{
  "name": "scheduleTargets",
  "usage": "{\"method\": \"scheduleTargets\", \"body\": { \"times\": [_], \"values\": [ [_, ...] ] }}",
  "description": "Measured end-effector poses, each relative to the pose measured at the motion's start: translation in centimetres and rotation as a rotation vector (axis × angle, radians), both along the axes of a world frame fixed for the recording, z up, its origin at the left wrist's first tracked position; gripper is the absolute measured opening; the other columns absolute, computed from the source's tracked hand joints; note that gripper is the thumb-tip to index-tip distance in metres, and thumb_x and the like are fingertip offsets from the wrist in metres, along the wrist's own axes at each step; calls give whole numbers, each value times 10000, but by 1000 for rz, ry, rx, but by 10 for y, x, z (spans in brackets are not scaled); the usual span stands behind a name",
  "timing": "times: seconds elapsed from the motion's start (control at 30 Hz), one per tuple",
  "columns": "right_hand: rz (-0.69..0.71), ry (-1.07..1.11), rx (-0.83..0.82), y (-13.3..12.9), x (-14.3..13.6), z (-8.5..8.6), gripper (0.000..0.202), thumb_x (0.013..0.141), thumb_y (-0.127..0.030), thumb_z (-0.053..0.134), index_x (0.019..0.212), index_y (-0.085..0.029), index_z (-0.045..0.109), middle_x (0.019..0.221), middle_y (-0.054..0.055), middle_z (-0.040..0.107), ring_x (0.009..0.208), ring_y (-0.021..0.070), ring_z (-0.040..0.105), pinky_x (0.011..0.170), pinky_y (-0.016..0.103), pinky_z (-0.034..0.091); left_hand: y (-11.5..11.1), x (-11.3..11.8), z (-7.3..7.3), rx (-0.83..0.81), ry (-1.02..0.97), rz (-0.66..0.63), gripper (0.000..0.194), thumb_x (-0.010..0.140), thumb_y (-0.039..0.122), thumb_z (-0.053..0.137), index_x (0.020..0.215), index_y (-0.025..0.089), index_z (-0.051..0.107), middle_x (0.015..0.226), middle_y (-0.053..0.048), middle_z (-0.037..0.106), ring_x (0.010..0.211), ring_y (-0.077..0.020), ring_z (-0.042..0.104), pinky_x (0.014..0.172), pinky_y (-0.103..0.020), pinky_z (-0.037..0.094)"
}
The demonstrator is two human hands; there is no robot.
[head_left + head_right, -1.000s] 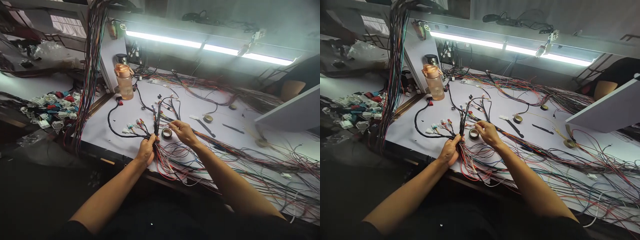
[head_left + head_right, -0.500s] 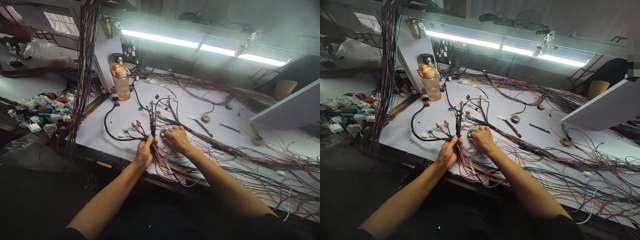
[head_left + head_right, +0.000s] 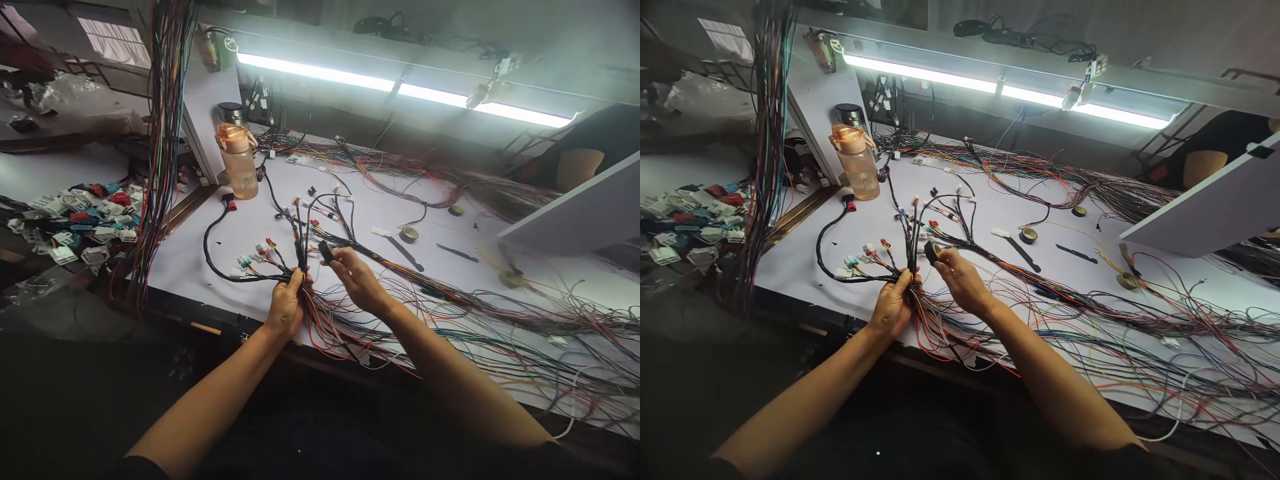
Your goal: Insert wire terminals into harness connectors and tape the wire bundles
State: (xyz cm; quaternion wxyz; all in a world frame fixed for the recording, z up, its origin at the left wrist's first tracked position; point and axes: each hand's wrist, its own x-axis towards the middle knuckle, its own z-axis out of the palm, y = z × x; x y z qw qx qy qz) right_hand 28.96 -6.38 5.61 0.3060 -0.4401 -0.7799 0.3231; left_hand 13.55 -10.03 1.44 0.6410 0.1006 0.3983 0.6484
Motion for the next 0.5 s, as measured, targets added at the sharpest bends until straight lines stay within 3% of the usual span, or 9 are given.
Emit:
{"method": "scheduleTargets", "body": {
  "times": [0.17, 0.3, 0.4, 0.5],
  "values": [
    [58, -23, -16, 0, -4, -28, 217, 959, -379, 388, 1039, -212, 500, 991, 72, 651, 860, 194, 603, 781, 329, 436, -2, -5, 6, -9, -38, 67, 209, 678, 286, 803, 722, 121, 683, 686, 0, 665, 643, -81, 596, 669, -213, 462],
    [-56, 94, 7, 9, 15, -25, 207, 923, -405, 475, 981, -208, 501, 961, 57, 647, 888, 182, 592, 829, 322, 438, -4, -7, 4, -54, -69, 114, 178, 692, 254, 791, 734, 115, 688, 667, 3, 658, 621, -70, 586, 643, -196, 455],
    [-164, 124, 55, 28, 21, -23, 198, 832, -373, 599, 896, -200, 527, 844, 29, 613, 785, 169, 563, 757, 302, 442, -8, -8, 6, -63, -89, 105, 207, 685, 261, 798, 790, 114, 698, 671, 1, 661, 618, -72, 587, 609, -190, 447],
    [-216, 81, 93, 53, 19, -28, 131, 792, -304, 605, 785, -185, 551, 785, 34, 569, 720, 167, 521, 679, 300, 415, -14, -10, 12, -44, -95, 93, 258, 677, 280, 806, 834, 102, 705, 713, -15, 677, 656, -81, 607, 622, -186, 456]
  ]
}}
